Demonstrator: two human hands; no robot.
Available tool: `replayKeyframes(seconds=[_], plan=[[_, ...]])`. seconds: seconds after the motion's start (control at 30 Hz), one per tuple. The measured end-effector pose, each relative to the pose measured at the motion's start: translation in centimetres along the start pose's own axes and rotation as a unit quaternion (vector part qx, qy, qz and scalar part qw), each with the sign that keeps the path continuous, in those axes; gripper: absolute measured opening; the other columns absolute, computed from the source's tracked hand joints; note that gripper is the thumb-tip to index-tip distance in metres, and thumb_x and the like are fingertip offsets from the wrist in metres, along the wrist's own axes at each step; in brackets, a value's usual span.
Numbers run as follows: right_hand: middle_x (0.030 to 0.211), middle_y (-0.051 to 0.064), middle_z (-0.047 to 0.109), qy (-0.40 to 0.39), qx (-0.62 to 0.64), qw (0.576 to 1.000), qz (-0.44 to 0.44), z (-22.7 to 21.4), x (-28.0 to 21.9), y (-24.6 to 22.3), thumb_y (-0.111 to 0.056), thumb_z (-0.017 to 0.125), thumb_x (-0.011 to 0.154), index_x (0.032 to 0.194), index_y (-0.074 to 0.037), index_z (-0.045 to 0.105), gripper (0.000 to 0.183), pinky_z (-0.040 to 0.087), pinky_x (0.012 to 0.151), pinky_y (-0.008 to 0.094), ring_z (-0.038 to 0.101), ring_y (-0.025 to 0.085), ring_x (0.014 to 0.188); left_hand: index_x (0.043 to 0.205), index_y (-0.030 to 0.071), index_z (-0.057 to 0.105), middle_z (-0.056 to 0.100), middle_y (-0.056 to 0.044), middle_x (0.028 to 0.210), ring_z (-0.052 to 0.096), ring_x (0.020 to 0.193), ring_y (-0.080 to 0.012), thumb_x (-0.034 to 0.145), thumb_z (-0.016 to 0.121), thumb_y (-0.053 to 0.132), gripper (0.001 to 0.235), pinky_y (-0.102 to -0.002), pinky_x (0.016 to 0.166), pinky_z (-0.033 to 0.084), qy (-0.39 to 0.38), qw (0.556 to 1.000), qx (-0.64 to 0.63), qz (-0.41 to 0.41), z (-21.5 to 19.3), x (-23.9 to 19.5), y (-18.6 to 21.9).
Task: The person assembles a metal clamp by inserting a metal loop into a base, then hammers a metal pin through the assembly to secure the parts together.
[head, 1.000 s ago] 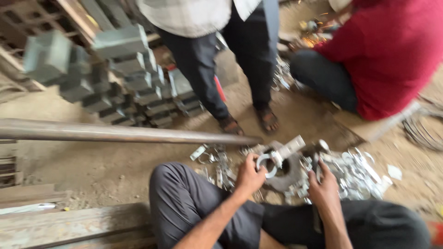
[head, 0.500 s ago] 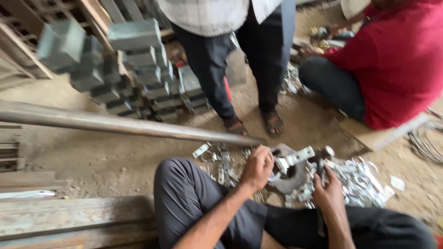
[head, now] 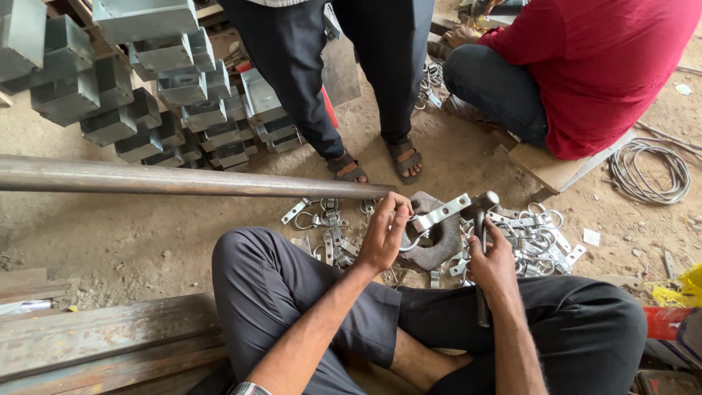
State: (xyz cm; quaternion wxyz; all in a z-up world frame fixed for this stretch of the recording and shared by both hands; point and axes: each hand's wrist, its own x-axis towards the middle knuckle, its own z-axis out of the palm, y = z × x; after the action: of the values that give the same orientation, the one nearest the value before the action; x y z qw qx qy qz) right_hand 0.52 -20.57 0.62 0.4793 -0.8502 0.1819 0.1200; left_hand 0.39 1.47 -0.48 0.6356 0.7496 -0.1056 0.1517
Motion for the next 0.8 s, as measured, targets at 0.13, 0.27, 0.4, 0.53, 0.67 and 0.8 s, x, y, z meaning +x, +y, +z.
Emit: replayKeyframes(seconds=[0.13,0.27,0.4,0.53,0.67,0.8], plan=[[0.088,0.016,0.074,0.001,-0.009,1.0,-0.003,0.1,0.3,0.3,-0.02,0.059,0.1,0.159,-0.014,0.037,0.063,0.05,0.048,0.034,0.059,0.016,0.053,0.101,0.006,0.051,0.052,-0.005,0.094,0.045,0.068,-0.0072,0.112,0.036,0.043,0.042,-0.025,0.055,0.043,-0.005,1.0,-0.026,0.01,0.1,0.0,-0.2],[0.086,0.02,0.074,-0.005,0.013,1.0,0.003,0.1,0.0,0.2,-0.018,0.059,0.101,0.16,-0.012,0.037,0.063,0.049,0.048,0.035,0.057,0.017,0.053,0.103,0.005,0.053,0.053,-0.005,0.094,0.047,0.068,-0.0078,0.112,0.035,0.045,0.045,-0.026,0.056,0.043,-0.005,1.0,-0.017,0.009,0.0,0.0,-0.1],[0.086,0.018,0.073,-0.002,0.013,1.0,0.005,0.0,-0.3,-0.2,-0.018,0.058,0.101,0.159,-0.011,0.037,0.062,0.049,0.048,0.035,0.058,0.017,0.053,0.104,0.005,0.058,0.058,-0.005,0.096,0.055,0.083,-0.0113,0.113,0.035,0.042,0.044,-0.029,0.068,0.048,0.002,0.999,0.013,0.039,-0.1,0.0,0.5],[0.086,0.014,0.073,0.0,0.004,1.0,0.0,0.0,-0.3,-0.3,-0.019,0.059,0.1,0.158,-0.011,0.037,0.062,0.051,0.049,0.036,0.06,0.017,0.054,0.098,0.006,0.059,0.059,-0.006,0.093,0.057,0.087,-0.0156,0.11,0.036,0.035,0.039,-0.034,0.075,0.049,0.008,0.997,0.052,0.054,0.0,-0.1,-0.4],[0.08,0.017,0.073,-0.003,-0.013,1.0,0.006,-0.1,-0.5,-0.4,-0.022,0.059,0.101,0.159,-0.014,0.04,0.061,0.048,0.052,0.038,0.059,0.019,0.056,0.087,0.008,0.055,0.056,-0.006,0.088,0.054,0.084,-0.0172,0.104,0.037,0.026,0.031,-0.035,0.078,0.05,0.006,0.997,0.051,0.063,0.3,0.0,-1.7],[0.076,0.015,0.073,0.007,-0.025,1.0,-0.005,-0.2,-0.5,-0.4,-0.023,0.059,0.101,0.158,-0.013,0.04,0.06,0.048,0.053,0.037,0.062,0.018,0.057,0.085,0.005,0.049,0.054,-0.009,0.089,0.054,0.086,-0.0196,0.099,0.037,0.018,0.023,-0.036,0.08,0.047,-0.001,0.998,0.033,0.058,-0.4,0.0,0.3]])
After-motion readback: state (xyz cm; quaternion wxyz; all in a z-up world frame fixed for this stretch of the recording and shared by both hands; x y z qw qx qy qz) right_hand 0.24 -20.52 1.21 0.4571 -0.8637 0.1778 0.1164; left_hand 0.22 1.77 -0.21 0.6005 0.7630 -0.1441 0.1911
